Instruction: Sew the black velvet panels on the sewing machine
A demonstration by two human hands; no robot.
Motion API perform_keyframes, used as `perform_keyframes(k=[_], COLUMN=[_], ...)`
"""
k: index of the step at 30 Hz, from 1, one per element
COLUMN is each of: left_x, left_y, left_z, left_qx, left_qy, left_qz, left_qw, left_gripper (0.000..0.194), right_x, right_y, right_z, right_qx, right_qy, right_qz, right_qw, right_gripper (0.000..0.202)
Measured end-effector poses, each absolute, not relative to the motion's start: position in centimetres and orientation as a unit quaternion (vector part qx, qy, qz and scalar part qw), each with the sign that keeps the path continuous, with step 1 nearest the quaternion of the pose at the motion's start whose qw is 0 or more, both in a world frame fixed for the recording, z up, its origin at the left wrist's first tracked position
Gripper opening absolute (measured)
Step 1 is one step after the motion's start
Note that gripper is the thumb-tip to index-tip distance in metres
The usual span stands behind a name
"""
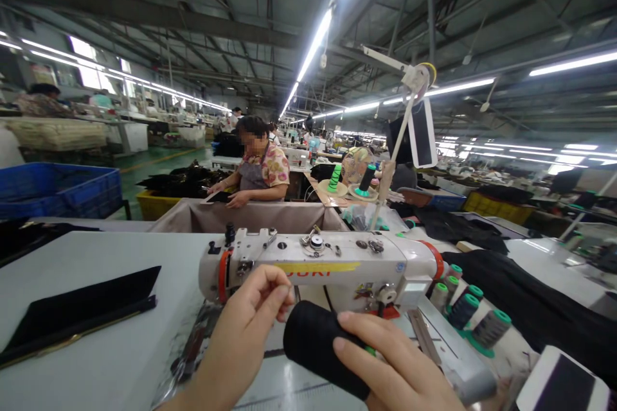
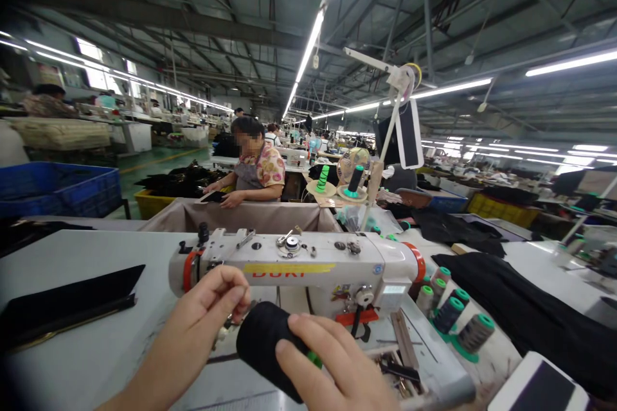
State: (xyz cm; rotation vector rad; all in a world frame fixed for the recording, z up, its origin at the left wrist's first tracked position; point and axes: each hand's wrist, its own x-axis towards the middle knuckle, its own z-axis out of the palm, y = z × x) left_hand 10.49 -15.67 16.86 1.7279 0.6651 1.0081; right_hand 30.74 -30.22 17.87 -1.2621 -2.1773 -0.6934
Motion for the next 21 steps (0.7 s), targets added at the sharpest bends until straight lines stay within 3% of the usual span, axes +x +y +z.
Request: perform_keyframes(k=[5, 9, 12, 15, 19, 21], left_x=[9.4, 9.0, 9.1, 9.2, 9.0, 8.6], left_y=[-15.2, -15.9, -16.2, -16.1, -15.2, -14.6], left_z=[17.5, 18.4, 18.5, 18.2, 18.0, 18.2], left_qx=[0.747, 0.818, 0.822, 0.786, 0.65, 0.639], left_qy=[0.233, 0.232, 0.236, 0.218, 0.163, 0.154], left_qz=[0.366, 0.294, 0.265, 0.254, 0.219, 0.188], left_qw=[0.504, 0.437, 0.445, 0.52, 0.709, 0.73], left_gripper=[0.02, 0.013, 0.008, 0.016, 0.027, 0.024], right_x=[30.2, 30.2, 30.4, 30.3, 30.0, 30.2], right_y=[-30.7, -30.7, -30.3, -29.9, -29.9, -30.1], right_z=[18.8, 19.1, 18.3, 16.9, 15.7, 15.7], right_qx=[-0.461, -0.438, -0.422, -0.454, -0.493, -0.469], right_qy=[-0.811, -0.84, -0.851, -0.821, -0.777, -0.797], right_qz=[-0.222, -0.252, -0.285, -0.315, -0.329, -0.292], right_qw=[0.283, 0.2, 0.128, 0.142, 0.214, 0.242], right_gripper=[0.052, 0.045, 0.04, 0.04, 0.044, 0.042])
